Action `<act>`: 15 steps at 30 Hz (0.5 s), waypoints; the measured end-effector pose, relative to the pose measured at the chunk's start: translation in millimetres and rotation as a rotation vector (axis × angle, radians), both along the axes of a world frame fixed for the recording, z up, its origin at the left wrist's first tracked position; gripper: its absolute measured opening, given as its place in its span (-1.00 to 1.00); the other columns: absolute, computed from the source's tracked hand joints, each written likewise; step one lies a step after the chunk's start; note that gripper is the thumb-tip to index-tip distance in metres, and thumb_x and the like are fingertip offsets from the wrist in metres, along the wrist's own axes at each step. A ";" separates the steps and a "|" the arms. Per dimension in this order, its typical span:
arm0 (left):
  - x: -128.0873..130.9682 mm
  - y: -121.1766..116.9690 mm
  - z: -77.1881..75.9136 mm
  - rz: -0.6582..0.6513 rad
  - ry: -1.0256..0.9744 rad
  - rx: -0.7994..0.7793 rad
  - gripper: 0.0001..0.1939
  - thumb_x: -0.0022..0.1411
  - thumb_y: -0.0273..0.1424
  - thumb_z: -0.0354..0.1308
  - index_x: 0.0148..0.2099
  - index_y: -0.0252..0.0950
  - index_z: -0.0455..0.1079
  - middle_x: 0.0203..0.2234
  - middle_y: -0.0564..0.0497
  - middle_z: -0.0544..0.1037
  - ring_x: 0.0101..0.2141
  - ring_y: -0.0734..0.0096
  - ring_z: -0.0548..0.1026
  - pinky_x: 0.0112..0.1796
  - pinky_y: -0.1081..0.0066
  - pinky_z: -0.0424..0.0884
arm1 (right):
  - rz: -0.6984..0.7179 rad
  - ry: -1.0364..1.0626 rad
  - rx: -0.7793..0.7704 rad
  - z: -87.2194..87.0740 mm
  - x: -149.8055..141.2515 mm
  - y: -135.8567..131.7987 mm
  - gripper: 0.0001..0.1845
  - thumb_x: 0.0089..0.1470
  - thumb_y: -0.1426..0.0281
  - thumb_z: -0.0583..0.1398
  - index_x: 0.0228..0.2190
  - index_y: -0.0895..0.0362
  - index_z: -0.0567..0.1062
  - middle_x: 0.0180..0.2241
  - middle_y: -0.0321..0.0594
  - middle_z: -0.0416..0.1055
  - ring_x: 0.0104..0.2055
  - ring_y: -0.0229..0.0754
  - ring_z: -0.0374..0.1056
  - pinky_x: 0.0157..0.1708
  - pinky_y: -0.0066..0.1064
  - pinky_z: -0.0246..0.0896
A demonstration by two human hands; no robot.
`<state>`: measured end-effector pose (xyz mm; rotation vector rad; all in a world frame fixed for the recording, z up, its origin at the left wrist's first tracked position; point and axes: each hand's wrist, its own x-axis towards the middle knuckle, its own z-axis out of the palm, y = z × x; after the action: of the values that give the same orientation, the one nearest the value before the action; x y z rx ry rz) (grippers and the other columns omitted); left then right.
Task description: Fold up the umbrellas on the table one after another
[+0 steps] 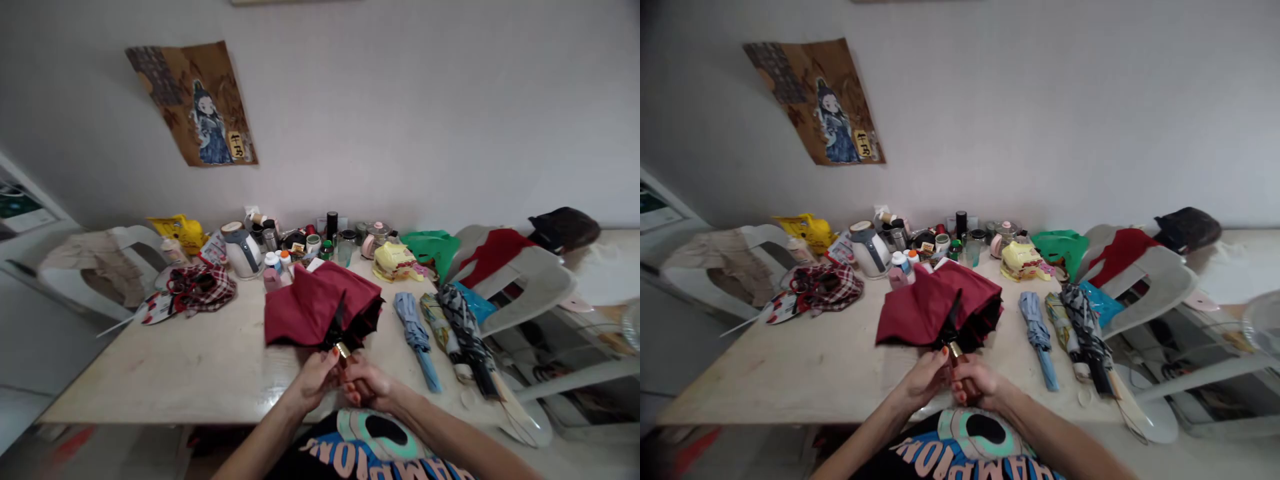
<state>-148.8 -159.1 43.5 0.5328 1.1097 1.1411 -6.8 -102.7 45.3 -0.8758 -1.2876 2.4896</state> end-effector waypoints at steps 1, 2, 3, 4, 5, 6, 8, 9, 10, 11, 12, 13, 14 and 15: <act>3.3 0.7 -1.4 0.102 -0.005 0.004 -0.42 -0.20 0.08 0.36 -0.42 -0.36 0.37 -0.52 -0.02 0.48 -0.49 0.44 0.41 -0.42 0.43 0.31 | 0.023 -0.015 0.031 -0.5 -12.7 -4.9 -0.81 -0.29 0.35 0.15 -0.52 0.10 0.26 -0.70 -0.44 0.21 -0.71 -0.40 0.07 -0.66 -0.53 -0.03; 5.3 1.3 -2.8 0.210 0.005 0.003 -0.47 -0.19 0.02 0.38 -0.45 -0.34 0.34 -0.55 0.00 0.46 -0.51 0.43 0.40 -0.43 0.43 0.32 | 0.048 -0.020 0.048 -0.6 -24.3 -8.8 -0.82 -0.30 0.39 0.16 -0.51 0.11 0.28 -0.70 -0.44 0.23 -0.70 -0.38 0.10 -0.65 -0.51 -0.01; 5.3 1.5 -4.7 0.316 0.029 -0.008 -0.52 -0.19 -0.05 0.40 -0.45 -0.33 0.33 -0.56 0.01 0.46 -0.50 0.41 0.41 -0.43 0.42 0.33 | 0.080 -0.026 0.082 0.0 -34.4 -11.4 -0.81 -0.31 0.41 0.17 -0.50 0.11 0.31 -0.70 -0.44 0.25 -0.69 -0.37 0.12 -0.64 -0.51 0.00; 2.7 0.9 -7.2 0.404 0.061 -0.028 -0.57 -0.19 -0.12 0.40 -0.41 -0.32 0.34 -0.55 0.01 0.47 -0.47 0.39 0.44 -0.41 0.42 0.35 | 0.121 -0.041 0.151 1.2 -42.8 -12.6 -0.79 -0.32 0.44 0.19 -0.48 0.12 0.33 -0.68 -0.44 0.27 -0.66 -0.36 0.14 -0.62 -0.51 0.01; -2.8 -1.0 -10.5 0.459 0.109 -0.048 -0.61 -0.15 -0.18 0.37 -0.37 -0.31 0.35 -0.53 0.01 0.48 -0.45 0.37 0.46 -0.38 0.41 0.38 | 0.181 -0.062 0.255 3.1 -49.4 -12.4 -0.78 -0.33 0.45 0.21 -0.47 0.13 0.35 -0.65 -0.45 0.28 -0.62 -0.36 0.14 -0.59 -0.51 0.02; -11.3 -4.3 -14.4 0.483 0.169 -0.067 -0.65 -0.11 -0.22 0.33 -0.33 -0.30 0.35 -0.51 0.01 0.50 -0.43 0.36 0.48 -0.36 0.41 0.39 | 0.264 -0.091 0.386 5.0 -54.3 -11.2 -0.76 -0.33 0.45 0.24 -0.47 0.14 0.37 -0.62 -0.45 0.28 -0.58 -0.36 0.14 -0.56 -0.51 0.02; -36.2 -15.9 -22.6 0.474 0.308 -0.119 -0.74 -0.02 -0.27 0.24 -0.30 -0.30 0.34 -0.49 0.01 0.51 -0.44 0.40 0.49 -0.38 0.43 0.40 | 0.462 -0.169 0.648 6.9 -58.8 -6.6 -0.73 -0.32 0.41 0.30 -0.46 0.15 0.39 -0.57 -0.44 0.27 -0.51 -0.36 0.13 -0.52 -0.52 0.00; -51.8 -24.1 -26.5 0.460 0.374 -0.158 -0.78 0.00 -0.30 0.22 -0.31 -0.30 0.33 -0.51 0.01 0.50 -0.49 0.42 0.47 -0.43 0.45 0.37 | 0.547 -0.210 0.734 5.9 -58.3 -3.5 -0.74 -0.30 0.38 0.31 -0.46 0.15 0.39 -0.56 -0.44 0.26 -0.50 -0.35 0.13 -0.50 -0.51 0.00; -68.7 -33.8 -30.2 0.455 0.431 -0.198 -0.81 0.00 -0.33 0.22 -0.34 -0.31 0.33 -0.55 0.01 0.49 -0.54 0.45 0.44 -0.49 0.47 0.33 | 0.593 -0.244 0.778 3.4 -55.7 0.2 -0.75 -0.27 0.37 0.30 -0.46 0.15 0.40 -0.56 -0.43 0.26 -0.50 -0.34 0.13 -0.49 -0.51 0.00; -86.2 -44.4 -33.8 0.460 0.479 -0.236 -0.84 -0.01 -0.37 0.22 -0.39 -0.32 0.32 -0.60 0.03 0.46 -0.59 0.48 0.39 -0.54 0.49 0.28 | 0.597 -0.276 0.800 -0.8 -51.2 4.7 -0.78 -0.24 0.38 0.27 -0.44 0.15 0.40 -0.56 -0.43 0.26 -0.50 -0.33 0.15 -0.49 -0.50 0.01; -103.7 -55.6 -37.5 0.463 0.531 -0.279 -0.85 -0.02 -0.41 0.22 -0.45 -0.32 0.30 -0.65 0.05 0.42 -0.64 0.51 0.34 -0.58 0.50 0.22 | 0.563 -0.302 0.823 -6.3 -44.6 10.1 -0.81 -0.21 0.40 0.22 -0.42 0.15 0.40 -0.55 -0.42 0.26 -0.50 -0.32 0.16 -0.47 -0.50 0.03; -120.5 -66.6 -41.3 0.463 0.593 -0.323 -0.84 -0.03 -0.45 0.22 -0.51 -0.30 0.26 -0.70 0.08 0.37 -0.67 0.53 0.29 -0.60 0.51 0.17 | 0.495 -0.318 0.867 -12.9 -35.9 16.6 -0.82 -0.18 0.41 0.19 -0.41 0.15 0.40 -0.54 -0.40 0.28 -0.49 -0.31 0.17 -0.46 -0.49 0.05; -136.4 -77.0 -45.5 0.463 0.661 -0.370 -0.80 -0.02 -0.49 0.21 -0.55 -0.29 0.22 -0.74 0.11 0.31 -0.69 0.54 0.25 -0.61 0.51 0.14 | 0.434 -0.352 0.908 -20.4 -25.5 24.4 -0.82 -0.18 0.40 0.17 -0.40 0.15 0.40 -0.54 -0.38 0.30 -0.49 -0.29 0.19 -0.45 -0.47 0.06; -151.1 -86.2 -50.0 0.458 0.729 -0.417 -0.77 -0.02 -0.52 0.19 -0.58 -0.28 0.19 -0.77 0.13 0.27 -0.70 0.54 0.24 -0.61 0.50 0.11 | 0.377 -0.392 0.962 -28.6 -13.5 33.5 -0.85 -0.15 0.37 0.14 -0.43 0.14 0.39 -0.55 -0.35 0.32 -0.48 -0.26 0.22 -0.45 -0.45 0.07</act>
<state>-299.9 -245.3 -6.6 0.3740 2.1290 1.0712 -20.4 -69.2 16.7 -0.8991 -2.6199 1.5228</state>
